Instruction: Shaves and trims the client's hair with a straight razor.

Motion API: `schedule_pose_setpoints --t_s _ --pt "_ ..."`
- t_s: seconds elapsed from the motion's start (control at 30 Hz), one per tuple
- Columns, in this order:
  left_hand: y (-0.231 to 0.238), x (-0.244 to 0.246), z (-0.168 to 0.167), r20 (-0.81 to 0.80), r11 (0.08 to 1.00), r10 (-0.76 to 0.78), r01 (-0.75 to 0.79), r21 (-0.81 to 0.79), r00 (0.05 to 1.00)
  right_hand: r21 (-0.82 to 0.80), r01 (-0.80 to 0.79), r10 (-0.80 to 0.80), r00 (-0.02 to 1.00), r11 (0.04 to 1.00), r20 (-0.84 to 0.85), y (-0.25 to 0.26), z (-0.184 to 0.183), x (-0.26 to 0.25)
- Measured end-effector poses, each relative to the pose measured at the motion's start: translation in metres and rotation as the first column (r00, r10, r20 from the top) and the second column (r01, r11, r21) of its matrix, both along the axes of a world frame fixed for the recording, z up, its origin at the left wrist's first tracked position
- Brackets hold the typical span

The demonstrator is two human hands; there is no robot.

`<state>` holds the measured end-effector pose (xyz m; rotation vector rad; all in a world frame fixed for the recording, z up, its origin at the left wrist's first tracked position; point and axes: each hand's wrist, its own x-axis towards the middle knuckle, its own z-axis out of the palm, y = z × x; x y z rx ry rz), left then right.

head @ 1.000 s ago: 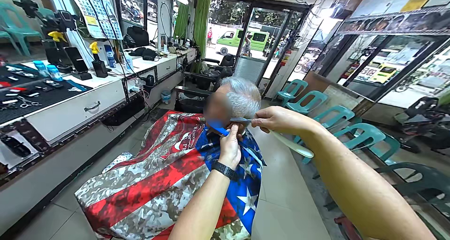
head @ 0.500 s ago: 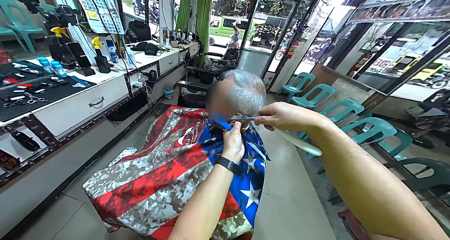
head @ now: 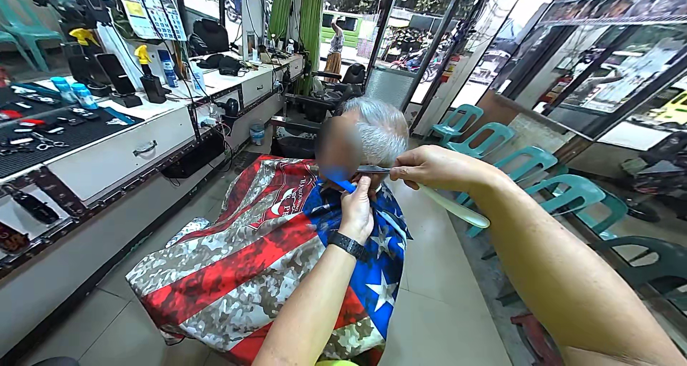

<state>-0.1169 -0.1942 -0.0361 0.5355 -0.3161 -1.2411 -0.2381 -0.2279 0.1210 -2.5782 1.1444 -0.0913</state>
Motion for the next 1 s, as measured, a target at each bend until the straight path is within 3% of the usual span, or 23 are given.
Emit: schedule_pose_setpoints --t_s 1.0 --pt "-0.0008 0.0002 -0.0026 0.012 1.000 -0.002 0.002 -0.014 1.000 -0.009 0.027 -0.027 0.998 1.000 0.055 -0.0012 -0.0027 0.0001"
